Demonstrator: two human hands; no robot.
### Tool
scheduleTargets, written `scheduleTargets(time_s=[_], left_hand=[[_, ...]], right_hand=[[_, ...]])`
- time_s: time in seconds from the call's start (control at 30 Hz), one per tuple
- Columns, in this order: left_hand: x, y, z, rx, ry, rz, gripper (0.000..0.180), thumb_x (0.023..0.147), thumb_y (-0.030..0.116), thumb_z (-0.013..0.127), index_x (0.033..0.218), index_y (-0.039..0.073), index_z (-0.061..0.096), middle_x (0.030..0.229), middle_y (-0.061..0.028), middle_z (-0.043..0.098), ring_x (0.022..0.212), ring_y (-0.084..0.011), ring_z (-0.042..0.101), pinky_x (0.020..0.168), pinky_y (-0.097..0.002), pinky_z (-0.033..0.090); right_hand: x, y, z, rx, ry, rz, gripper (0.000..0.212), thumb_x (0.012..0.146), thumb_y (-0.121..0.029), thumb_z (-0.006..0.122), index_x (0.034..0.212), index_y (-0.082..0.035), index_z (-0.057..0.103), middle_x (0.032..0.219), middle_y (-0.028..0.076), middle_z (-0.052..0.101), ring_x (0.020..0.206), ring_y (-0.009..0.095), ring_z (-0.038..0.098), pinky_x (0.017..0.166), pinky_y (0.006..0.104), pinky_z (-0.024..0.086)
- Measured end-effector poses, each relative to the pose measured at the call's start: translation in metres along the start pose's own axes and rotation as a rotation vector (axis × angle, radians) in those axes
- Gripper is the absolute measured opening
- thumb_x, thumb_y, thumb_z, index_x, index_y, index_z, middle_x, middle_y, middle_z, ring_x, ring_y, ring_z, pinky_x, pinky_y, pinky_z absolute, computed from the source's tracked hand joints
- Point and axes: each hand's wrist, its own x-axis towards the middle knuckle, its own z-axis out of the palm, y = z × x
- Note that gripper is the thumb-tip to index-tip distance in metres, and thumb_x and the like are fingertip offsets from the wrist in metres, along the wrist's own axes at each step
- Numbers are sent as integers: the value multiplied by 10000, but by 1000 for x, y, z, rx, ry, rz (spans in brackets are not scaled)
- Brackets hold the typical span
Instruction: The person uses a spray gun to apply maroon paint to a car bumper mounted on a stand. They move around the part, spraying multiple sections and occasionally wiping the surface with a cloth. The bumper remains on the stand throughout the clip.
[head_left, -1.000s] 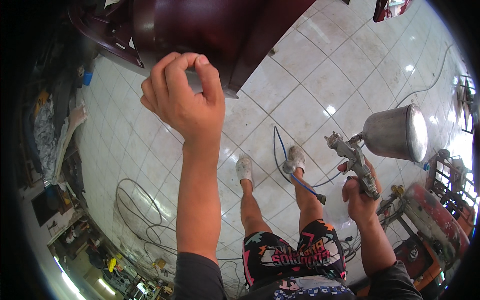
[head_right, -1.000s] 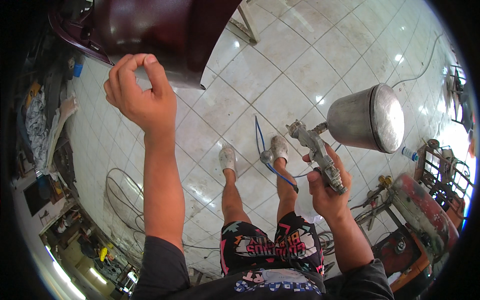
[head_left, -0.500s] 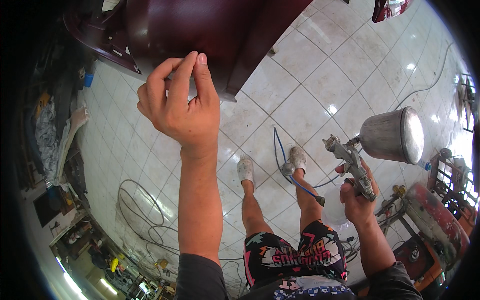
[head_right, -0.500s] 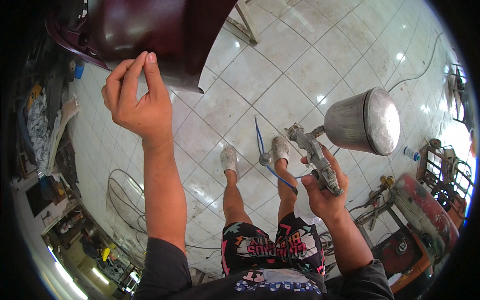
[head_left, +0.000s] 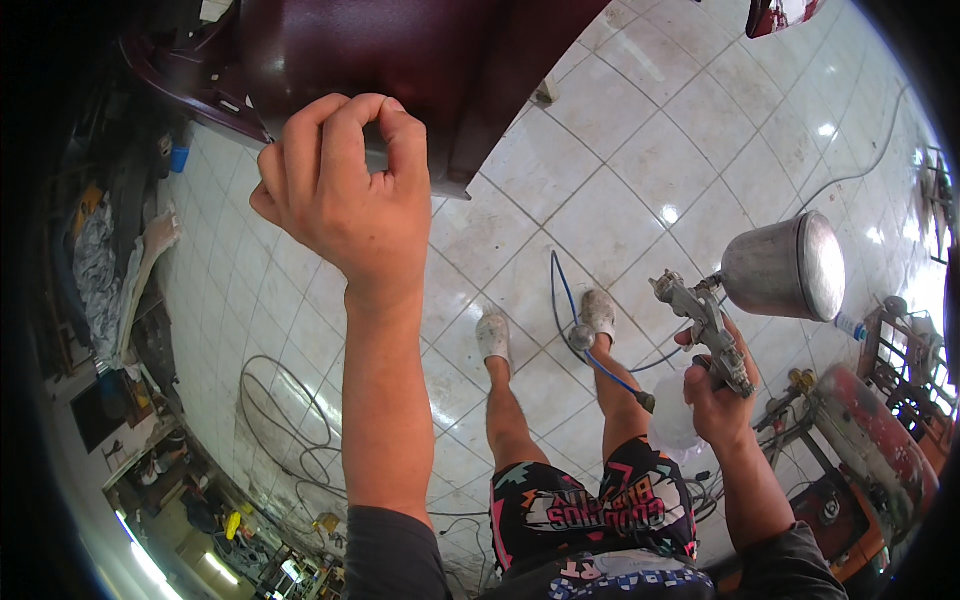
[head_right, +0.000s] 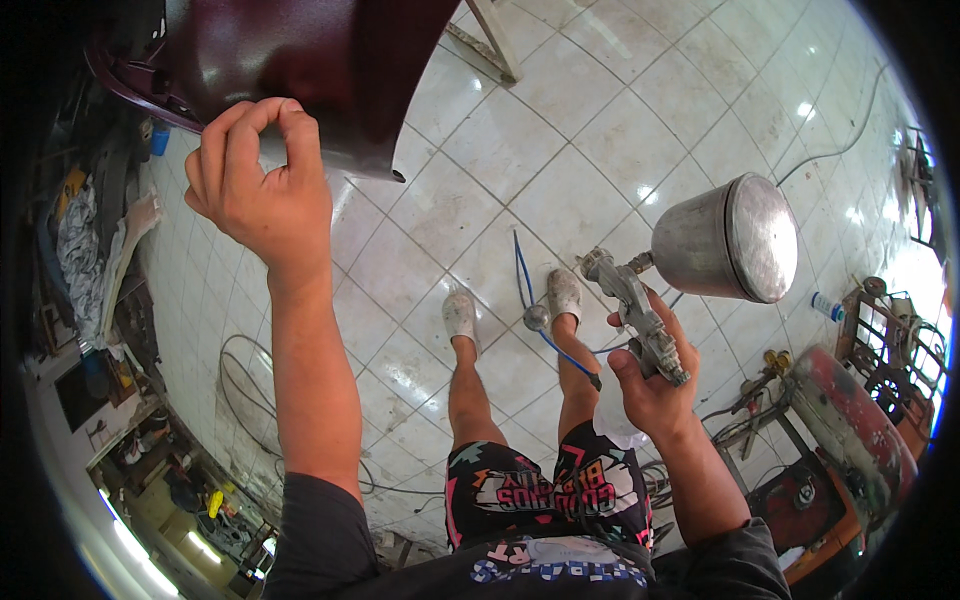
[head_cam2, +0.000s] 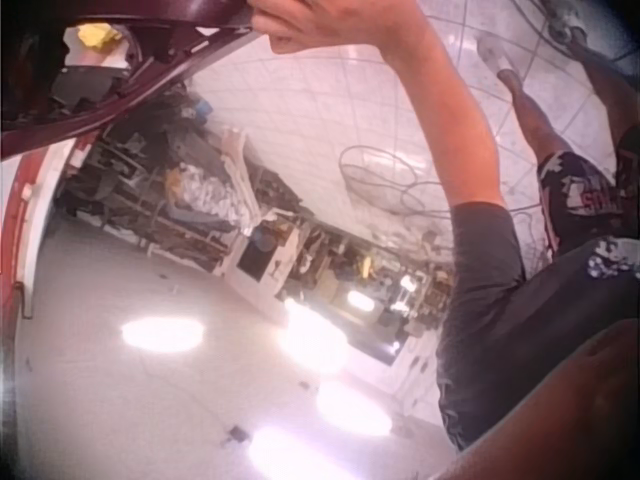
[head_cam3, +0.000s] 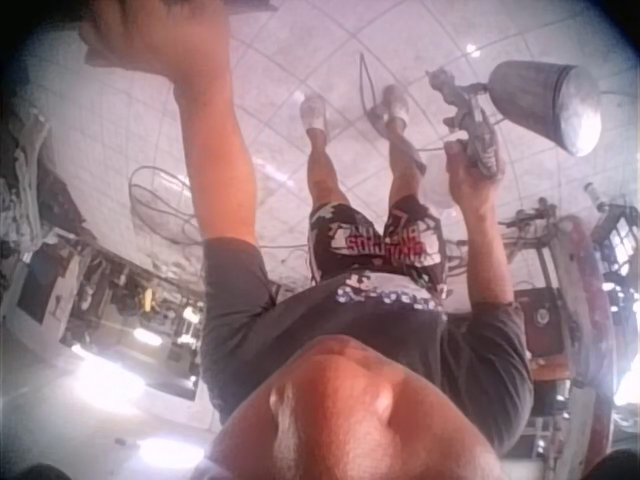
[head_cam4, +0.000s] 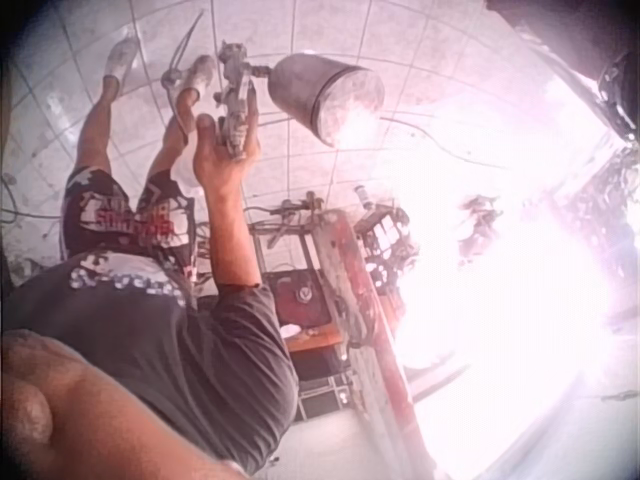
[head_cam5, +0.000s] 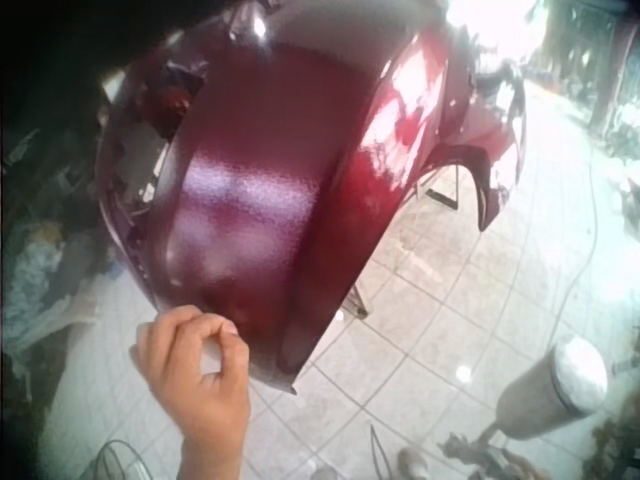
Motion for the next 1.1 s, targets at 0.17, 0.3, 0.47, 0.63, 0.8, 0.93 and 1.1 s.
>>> scheduleTargets(time_s=[0.17,0.3,0.47,0.63,0.8,0.93,1.1], left_hand=[[-3,-3,-1,-60,53,54,135,752,155,756,802,213,645,880,98,649,808,-164,537,712,-355,296],[-20,4,-15,-192,-11,-31,111,795,138,723,855,179,638,902,60,656,831,-182,544,749,-360,331],[-46,18,-33,-422,-89,-163,62,888,120,660,892,86,609,945,-50,636,852,-224,538,766,-371,400],[-77,46,-57,-807,-197,-329,106,964,93,562,886,22,564,903,-112,594,806,-270,528,709,-382,428],[-218,98,-138,-784,-965,-729,217,1007,150,549,829,26,547,788,-186,549,733,-336,558,592,-427,431],[-288,153,-139,-1050,-963,-692,109,932,158,675,951,54,652,887,-158,627,858,-377,600,790,-458,509],[-322,201,-107,-1258,-1368,-433,272,883,132,660,1146,65,663,1199,-168,669,1128,-392,618,968,-480,472]], right_hand=[[-3,3,1,-1,0,-12,745,902,-345,786,1433,69,466,1127,139,709,1034,159,647,874,295,514],[-4,2,3,-8,-7,17,752,906,-362,779,1433,71,463,1118,137,709,1004,148,644,846,284,512],[-2,-1,9,-2,-8,6,753,908,-361,778,1435,73,458,1113,137,709,985,140,636,835,277,508],[-9,2,13,35,34,7,659,946,-269,735,1438,69,456,1120,113,711,839,97,623,740,249,505],[-8,-22,3,60,38,1,507,984,-157,645,1421,41,483,1052,94,727,708,82,604,667,241,497],[1,-53,-1,35,34,-117,504,992,-190,636,1414,35,474,995,86,700,723,93,596,669,249,487],[13,-72,6,35,53,-256,534,1014,-270,630,1429,17,457,949,22,633,652,48,525,565,225,447]])
